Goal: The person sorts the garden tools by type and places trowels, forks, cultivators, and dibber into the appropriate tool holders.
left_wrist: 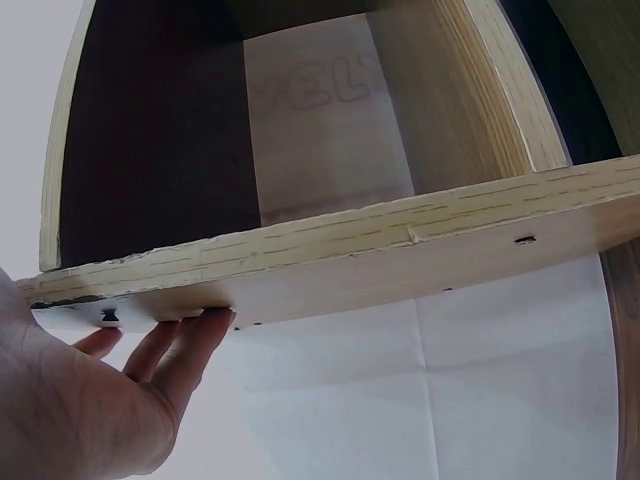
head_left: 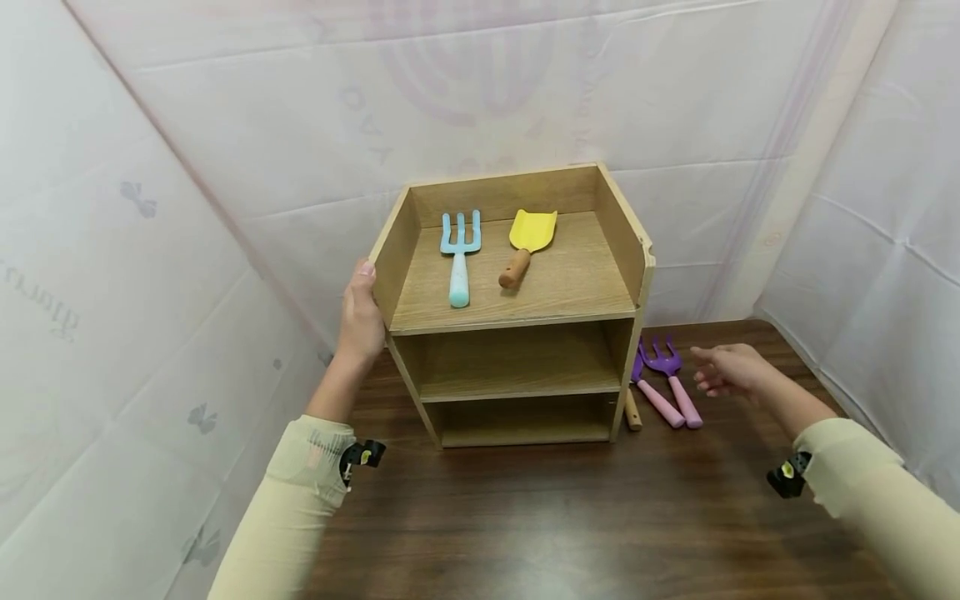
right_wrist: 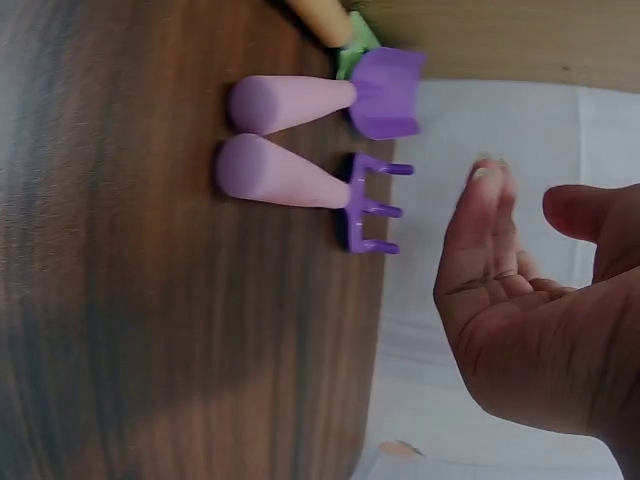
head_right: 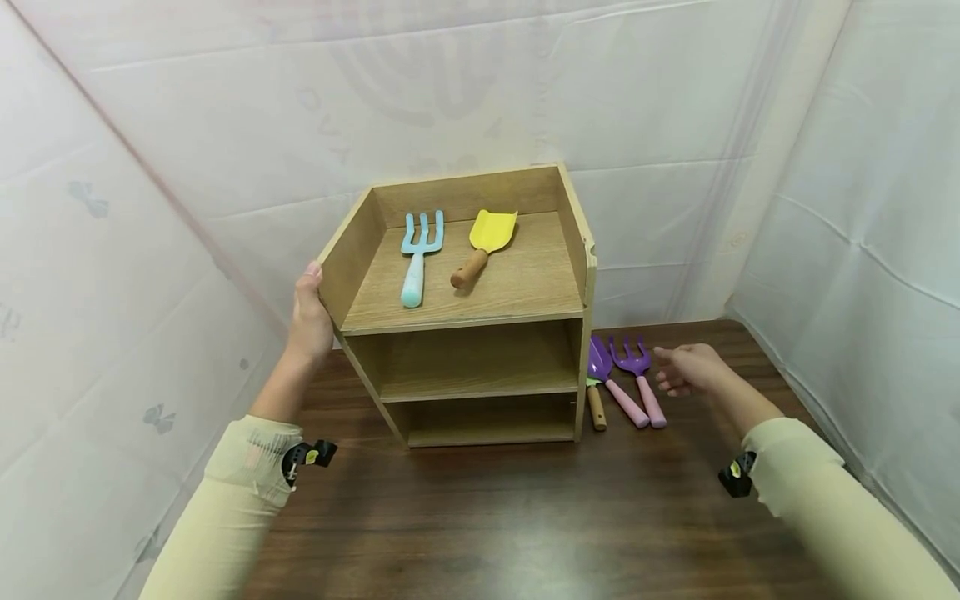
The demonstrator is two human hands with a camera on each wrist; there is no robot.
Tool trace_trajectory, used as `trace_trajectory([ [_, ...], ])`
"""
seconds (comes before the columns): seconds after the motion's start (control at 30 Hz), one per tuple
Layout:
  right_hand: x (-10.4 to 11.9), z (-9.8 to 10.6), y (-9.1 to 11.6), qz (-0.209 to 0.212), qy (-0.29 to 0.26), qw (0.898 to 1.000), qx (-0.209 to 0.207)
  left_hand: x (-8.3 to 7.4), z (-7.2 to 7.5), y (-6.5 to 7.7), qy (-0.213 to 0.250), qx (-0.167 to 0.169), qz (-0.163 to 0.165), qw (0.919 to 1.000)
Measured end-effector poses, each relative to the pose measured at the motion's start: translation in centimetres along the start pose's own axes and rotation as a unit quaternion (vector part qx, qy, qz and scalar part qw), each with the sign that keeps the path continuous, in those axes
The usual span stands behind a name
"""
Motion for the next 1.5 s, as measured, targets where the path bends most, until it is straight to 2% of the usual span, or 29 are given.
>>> trace_trajectory([
  [0.1,-0.8,-0.3,-0.3,-0.004,0.05,0.999,-0.014,0.1,0.1,0.0,0.003,-0.001,-0.002,1.0],
  [0.23,-1.2,-1.0,-0.2,0.006,0.135,0.99,-0.035,0.2,0.2,0.0,0.006,-0.002,0.0,1.0],
  [0.57,-2.6,-3.0,-0.2,-0.003,0.249,0.968,-0.011,0.2,0.0,0.0,0.005,0.003,-0.002,1.0],
  [0.7,-3.3,-3.5,-0.4,-0.026,0.242,0.97,-0.008,0.1,-0.1,0.1,0.005,0.003,-0.003,1.0],
  [0.83,-3.5,-3.9,-0.2,-0.032,0.241,0.97,-0.016,0.2,0.1,0.0,0.001,0.006,-0.009,0.9999],
  [0.97,-3.8,-4.0,-0.2,-0.031,0.246,0.969,-0.019,0.2,0.2,-0.1,-0.008,0.016,-0.014,0.9997],
  [1.03,-4.1,-3.9,-0.3,-0.027,0.235,0.972,-0.012,0.1,0.2,-0.1,-0.011,0.019,-0.014,0.9997],
  [1.3,-5.0,-3.5,-1.0,-0.022,0.192,0.981,0.004,-0.1,0.3,-0.1,-0.029,0.008,-0.008,0.9995],
  [1.5,-4.9,-3.4,-1.3,-0.014,0.182,0.983,0.022,0.0,0.0,0.0,-0.018,0.006,-0.005,0.9998],
])
Point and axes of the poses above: each hand's wrist, its own y-axis away from the middle knuckle, its own z-axis out of the back of the hand, x = y × z, the point moved 5 cm from there along -y, towards the middle knuckle, and after that the axes turned 2 degrees about x, right-handed, at the moved point
